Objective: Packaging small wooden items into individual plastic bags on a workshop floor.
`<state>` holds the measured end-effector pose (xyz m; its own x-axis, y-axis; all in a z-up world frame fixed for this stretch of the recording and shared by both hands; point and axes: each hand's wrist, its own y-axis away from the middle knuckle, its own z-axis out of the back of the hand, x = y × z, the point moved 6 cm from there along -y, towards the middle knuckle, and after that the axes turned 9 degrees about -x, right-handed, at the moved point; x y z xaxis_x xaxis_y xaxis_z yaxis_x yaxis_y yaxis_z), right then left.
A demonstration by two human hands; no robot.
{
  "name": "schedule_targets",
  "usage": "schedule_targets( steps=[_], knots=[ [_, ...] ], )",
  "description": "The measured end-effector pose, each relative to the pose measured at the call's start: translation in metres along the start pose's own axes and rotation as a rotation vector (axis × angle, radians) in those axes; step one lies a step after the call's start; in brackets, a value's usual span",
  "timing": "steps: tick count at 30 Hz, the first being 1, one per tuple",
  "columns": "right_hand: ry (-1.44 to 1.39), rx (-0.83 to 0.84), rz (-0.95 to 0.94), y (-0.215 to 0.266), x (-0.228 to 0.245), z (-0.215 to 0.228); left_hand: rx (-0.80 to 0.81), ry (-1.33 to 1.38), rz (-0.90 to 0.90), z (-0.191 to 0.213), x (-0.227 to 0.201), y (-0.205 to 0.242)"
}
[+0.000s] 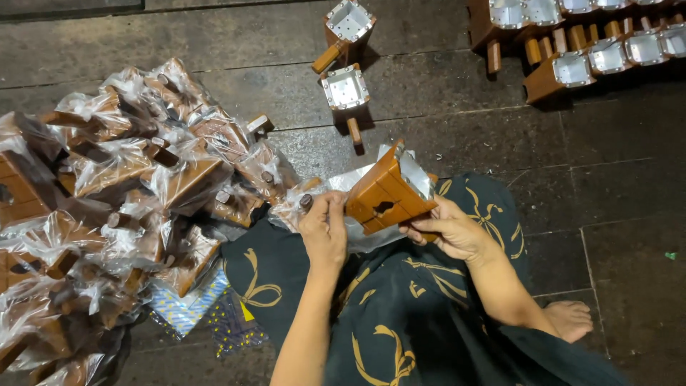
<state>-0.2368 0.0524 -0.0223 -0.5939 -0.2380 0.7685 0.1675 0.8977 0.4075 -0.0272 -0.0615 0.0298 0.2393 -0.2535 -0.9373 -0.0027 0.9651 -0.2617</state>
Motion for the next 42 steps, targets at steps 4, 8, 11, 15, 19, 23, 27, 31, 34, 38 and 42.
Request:
schedule_targets(
  steps=[4, 8, 11, 15, 19, 23, 27, 31, 34, 38, 42],
  knots=[
    [-0.026, -0.023, -0.004, -0.005, -0.001, 0.006, -0.074, -0.09, -0.059, -0.008, 0.015, 0.008],
    [-0.062, -0.051, -0.025, -0.005, -0.005, 0.011, -0.098, -0.222, -0.05, 0.001, 0.021, -0.006],
    [-0.063, -0.073, -0.013, 0.003, -0.002, 0.009, -0.039, -0.091, 0.039, 0.015, 0.007, -0.017],
    [0.0, -0.08, 0.062, -0.002, 0.006, 0.0, 0.006, 0.042, 0.058, 0.012, 0.002, -0.014],
    [0.23, -0.103, 0.222, -0.017, 0.011, -0.009, 0.057, 0.155, 0.145, 0.014, 0.021, -0.005],
    [0.31, -0.075, 0.284, -0.023, -0.003, -0.002, 0.09, 0.235, 0.222, 0.019, 0.05, 0.0],
    [0.311, 0.105, 0.388, -0.02, -0.004, -0.028, 0.121, 0.228, 0.247, 0.022, 0.062, 0.006],
    [0.422, 0.006, 0.327, -0.03, -0.024, -0.025, 0.065, 0.403, 0.214, 0.033, 0.056, 0.006],
    [0.774, -0.087, 0.332, -0.019, -0.017, -0.034, 0.046, 0.433, 0.198, 0.044, 0.042, 0.005],
    [1.295, -0.198, 0.527, -0.008, -0.009, -0.044, 0.079, 0.3, 0.098, 0.042, 0.016, 0.01],
    [1.436, -0.255, 0.532, 0.003, -0.001, -0.056, 0.143, 0.188, 0.082, 0.037, -0.011, 0.021]
  ],
)
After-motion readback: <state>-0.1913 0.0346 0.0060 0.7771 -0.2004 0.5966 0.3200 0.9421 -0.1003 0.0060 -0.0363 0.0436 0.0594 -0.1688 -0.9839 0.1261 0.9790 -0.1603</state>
